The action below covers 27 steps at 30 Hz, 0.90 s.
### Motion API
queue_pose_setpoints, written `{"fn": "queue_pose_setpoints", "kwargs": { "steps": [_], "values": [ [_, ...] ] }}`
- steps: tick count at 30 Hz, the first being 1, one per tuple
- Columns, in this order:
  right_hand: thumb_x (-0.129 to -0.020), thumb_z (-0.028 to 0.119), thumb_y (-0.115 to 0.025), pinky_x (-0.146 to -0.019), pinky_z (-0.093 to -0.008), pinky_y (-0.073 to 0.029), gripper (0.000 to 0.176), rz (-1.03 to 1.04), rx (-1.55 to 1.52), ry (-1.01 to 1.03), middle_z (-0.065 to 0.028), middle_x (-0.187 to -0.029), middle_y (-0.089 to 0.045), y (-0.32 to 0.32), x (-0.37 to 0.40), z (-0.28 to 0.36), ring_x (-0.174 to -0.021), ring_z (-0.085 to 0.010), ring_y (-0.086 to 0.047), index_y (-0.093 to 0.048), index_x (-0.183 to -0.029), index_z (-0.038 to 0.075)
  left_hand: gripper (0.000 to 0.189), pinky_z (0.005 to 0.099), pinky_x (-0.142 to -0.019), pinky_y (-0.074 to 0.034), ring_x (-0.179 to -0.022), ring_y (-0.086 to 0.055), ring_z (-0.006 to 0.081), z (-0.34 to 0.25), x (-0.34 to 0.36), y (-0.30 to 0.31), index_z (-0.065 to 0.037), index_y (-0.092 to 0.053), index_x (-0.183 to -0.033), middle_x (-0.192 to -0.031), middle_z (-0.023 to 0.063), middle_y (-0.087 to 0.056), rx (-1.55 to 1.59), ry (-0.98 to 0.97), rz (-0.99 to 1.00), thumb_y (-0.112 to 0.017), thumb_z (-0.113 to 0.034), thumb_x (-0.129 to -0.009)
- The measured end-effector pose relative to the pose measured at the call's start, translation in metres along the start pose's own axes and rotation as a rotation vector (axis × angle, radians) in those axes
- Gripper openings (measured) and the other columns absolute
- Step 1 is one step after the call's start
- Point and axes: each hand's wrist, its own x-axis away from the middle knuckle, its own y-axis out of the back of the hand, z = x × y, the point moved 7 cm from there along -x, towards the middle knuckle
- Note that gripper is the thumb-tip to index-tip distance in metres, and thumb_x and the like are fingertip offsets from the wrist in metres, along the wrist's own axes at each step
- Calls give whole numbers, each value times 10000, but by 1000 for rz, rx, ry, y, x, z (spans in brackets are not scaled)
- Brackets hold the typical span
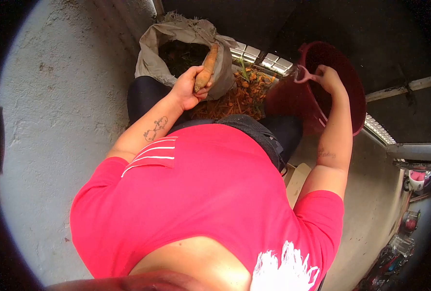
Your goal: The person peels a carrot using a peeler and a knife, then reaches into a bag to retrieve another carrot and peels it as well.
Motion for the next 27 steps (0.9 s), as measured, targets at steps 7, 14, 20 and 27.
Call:
{"fn": "queue_pose_setpoints", "kwargs": {
  "steps": [7, 14, 20, 27],
  "values": [
    [-839, 134, -713, -665, -247, -434, 204, 135, -632, -169, 4, -867, -639, 0, 37, 94, -770, -85, -544, -662, -1025, 69, 337, 231, -450, -299, -457, -354, 99, 6, -10, -9, -74, -537, -1098, -743, 41, -515, -46, 49, 177, -383, -357, -1001],
    [-816, 46, -695, -736, -251, -485, 230, 375, -648, 108, -2, -881, -664, -31, 51, 196, -821, -92, -605, -664, -1042, 25, 331, 224, -452, -322, -483, -407, 95, 8, -22, -45, -68, -570, -990, -749, 42, -552, 110, 213, 300, -403, -353, -1002],
    [-807, 194, -780, -716, -289, -496, 280, 338, -507, 457, -68, -789, -674, -39, 53, 252, -762, -113, -610, -676, -935, -32, 392, 243, -412, -331, -465, -476, 106, 17, -21, -43, -86, -591, -932, -712, 34, -603, 20, 140, 292, -384, -408, -1014],
    [-795, 308, -783, -633, -338, -476, 347, 299, -252, 459, -160, -696, -639, -42, 49, 272, -622, -168, -581, -687, -917, -3, 436, 314, -652, -532, -762, -663, 173, 20, -10, -41, -40, -625, -1047, -897, 77, -681, -46, 90, 214, -386, -404, -1033]
  ]
}}
